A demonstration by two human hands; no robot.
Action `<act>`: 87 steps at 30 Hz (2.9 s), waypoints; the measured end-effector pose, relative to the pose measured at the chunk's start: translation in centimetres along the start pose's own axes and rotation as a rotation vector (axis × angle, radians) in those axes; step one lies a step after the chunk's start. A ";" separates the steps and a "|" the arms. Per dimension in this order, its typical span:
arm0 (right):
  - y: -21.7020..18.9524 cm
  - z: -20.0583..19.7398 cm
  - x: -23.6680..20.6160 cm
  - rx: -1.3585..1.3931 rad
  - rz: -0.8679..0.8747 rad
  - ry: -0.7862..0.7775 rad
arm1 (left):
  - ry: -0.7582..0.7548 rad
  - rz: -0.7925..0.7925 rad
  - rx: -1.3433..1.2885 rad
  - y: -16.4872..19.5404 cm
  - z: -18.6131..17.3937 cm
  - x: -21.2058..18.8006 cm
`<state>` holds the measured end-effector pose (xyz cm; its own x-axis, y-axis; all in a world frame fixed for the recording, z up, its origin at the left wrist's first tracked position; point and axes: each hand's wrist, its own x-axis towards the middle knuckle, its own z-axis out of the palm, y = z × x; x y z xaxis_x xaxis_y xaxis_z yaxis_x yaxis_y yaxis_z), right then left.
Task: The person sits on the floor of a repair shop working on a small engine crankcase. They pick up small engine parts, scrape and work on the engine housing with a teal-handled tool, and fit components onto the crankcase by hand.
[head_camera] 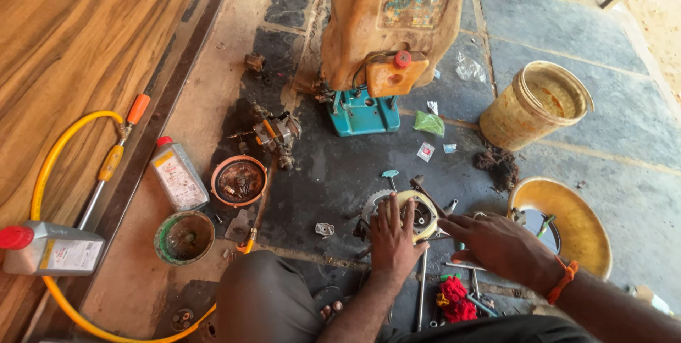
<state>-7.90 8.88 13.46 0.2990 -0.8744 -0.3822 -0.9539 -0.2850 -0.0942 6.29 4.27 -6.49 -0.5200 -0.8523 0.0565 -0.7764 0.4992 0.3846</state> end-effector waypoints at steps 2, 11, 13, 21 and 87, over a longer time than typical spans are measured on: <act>0.0 0.0 -0.2 -0.005 0.014 -0.026 | 0.014 -0.001 -0.005 0.0 0.0 0.0; -1.5 -0.4 1.3 -0.078 0.294 -0.254 | 0.008 -0.002 -0.052 -0.1 0.3 -0.1; -1.1 -0.2 1.6 0.009 0.517 -0.335 | 0.016 -0.002 -0.061 -0.1 0.4 -0.1; 2.9 3.4 0.4 -0.211 -0.227 0.412 | 0.002 -0.004 -0.053 -0.1 0.4 0.3; -2.0 13.3 6.3 1.773 0.677 0.937 | 0.073 -0.147 -0.035 0.1 -0.2 0.4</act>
<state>-4.46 9.13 -0.96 -0.6353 -0.7057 -0.3137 0.2726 0.1752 -0.9461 6.04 3.97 -6.23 -0.3739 -0.9253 0.0635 -0.8285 0.3640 0.4256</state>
